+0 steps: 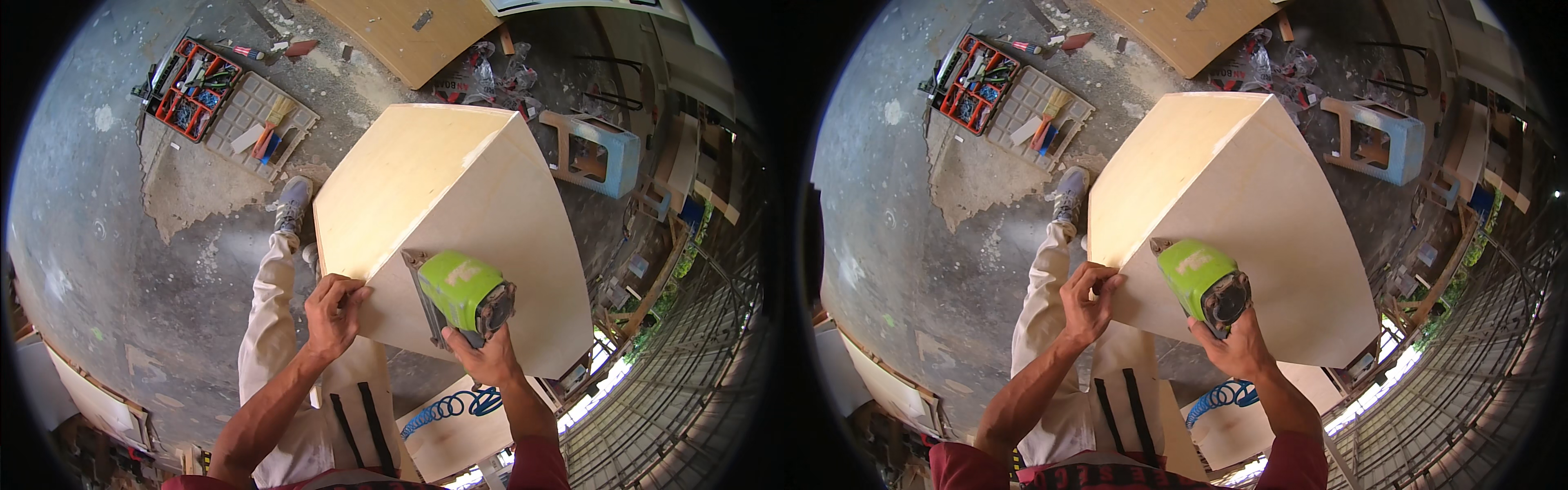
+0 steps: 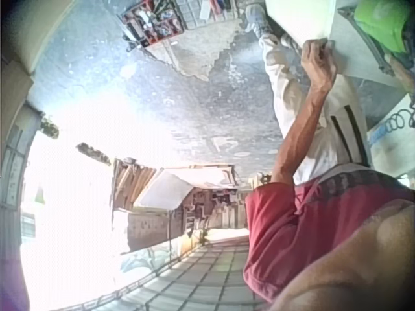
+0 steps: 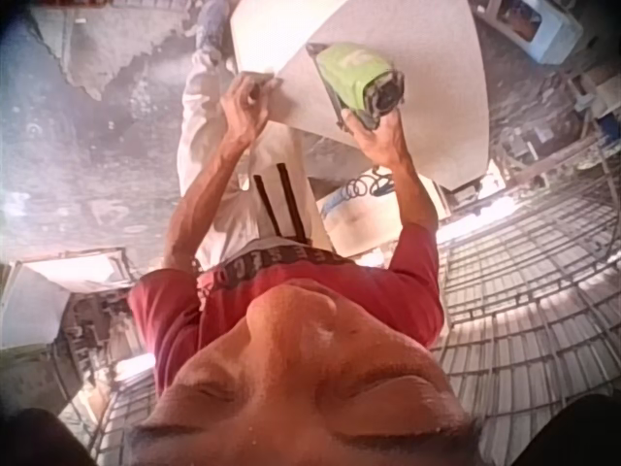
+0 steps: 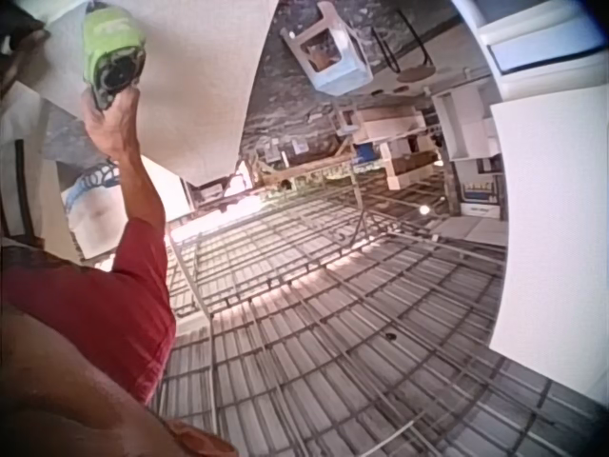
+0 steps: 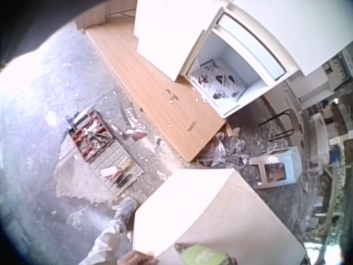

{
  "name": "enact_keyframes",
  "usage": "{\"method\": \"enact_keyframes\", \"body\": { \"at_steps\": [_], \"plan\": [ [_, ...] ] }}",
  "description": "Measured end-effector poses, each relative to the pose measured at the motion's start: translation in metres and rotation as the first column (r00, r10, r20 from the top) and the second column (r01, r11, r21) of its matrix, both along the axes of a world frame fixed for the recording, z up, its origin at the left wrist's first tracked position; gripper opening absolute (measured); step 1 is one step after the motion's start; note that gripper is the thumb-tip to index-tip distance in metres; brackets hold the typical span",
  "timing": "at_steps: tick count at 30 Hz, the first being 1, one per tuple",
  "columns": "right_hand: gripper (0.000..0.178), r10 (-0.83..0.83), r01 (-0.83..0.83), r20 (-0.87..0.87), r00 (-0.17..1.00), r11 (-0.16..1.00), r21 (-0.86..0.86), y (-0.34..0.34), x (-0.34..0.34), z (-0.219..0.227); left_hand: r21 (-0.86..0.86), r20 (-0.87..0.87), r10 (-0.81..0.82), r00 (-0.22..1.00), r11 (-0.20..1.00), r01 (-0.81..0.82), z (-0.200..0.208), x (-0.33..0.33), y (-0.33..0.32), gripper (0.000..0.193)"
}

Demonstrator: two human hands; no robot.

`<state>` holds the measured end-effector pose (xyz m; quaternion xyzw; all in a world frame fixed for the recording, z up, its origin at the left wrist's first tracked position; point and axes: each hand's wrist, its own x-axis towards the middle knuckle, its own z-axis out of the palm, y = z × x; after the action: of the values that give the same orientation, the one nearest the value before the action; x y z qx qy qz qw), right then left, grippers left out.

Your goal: The person uses a nail gun to attach wooden panels together while assembling a cabinet. The person aligns the edges of the boards by hand and fires nails at regular intervals.

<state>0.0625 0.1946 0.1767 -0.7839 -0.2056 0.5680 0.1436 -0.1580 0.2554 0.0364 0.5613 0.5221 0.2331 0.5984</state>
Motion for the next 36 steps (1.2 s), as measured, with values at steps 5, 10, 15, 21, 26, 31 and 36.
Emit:
{"method": "enact_keyframes", "body": {
  "at_steps": [5,10,15,21,26,31,36],
  "plan": [
    [0.039,-0.013,0.018,-0.048,0.999,0.994,0.105,-0.012,-0.019,0.004,-0.032,-0.02,-0.011,1.0,0.999,0.01,0.005,-0.003,0.0,0.011],
    [0.031,0.038,-0.03,-0.025,0.999,0.967,0.252,-0.014,-0.036,0.002,-0.006,-0.057,-0.065,0.996,0.998,0.065,0.009,-0.026,-0.007,0.011],
    [0.021,0.08,-0.076,-0.006,0.997,0.967,0.244,-0.007,-0.04,0.004,0.003,-0.064,-0.121,0.991,0.993,0.121,0.009,-0.042,-0.012,0.011],
    [0.044,0.135,-0.123,-0.049,0.99,0.973,0.195,-0.012,-0.035,0.004,0.011,-0.051,-0.118,0.992,0.993,0.118,0.01,-0.041,-0.009,0.011],
    [0.043,0.155,-0.143,-0.052,0.987,0.971,0.192,-0.012,-0.035,0.004,0.025,-0.046,-0.117,0.992,0.993,0.118,0.008,-0.041,-0.011,0.012],
    [0.036,0.176,-0.171,-0.007,0.984,0.965,0.2,-0.016,-0.036,0.002,0.007,-0.039,-0.108,0.993,0.994,0.108,0.01,-0.041,-0.011,0.012],
    [0.023,0.036,-0.031,-0.015,0.999,0.968,0.247,-0.021,-0.053,0.002,-0.016,-0.047,-0.117,0.992,0.993,0.117,0.009,-0.043,-0.014,0.014]
  ]
}}
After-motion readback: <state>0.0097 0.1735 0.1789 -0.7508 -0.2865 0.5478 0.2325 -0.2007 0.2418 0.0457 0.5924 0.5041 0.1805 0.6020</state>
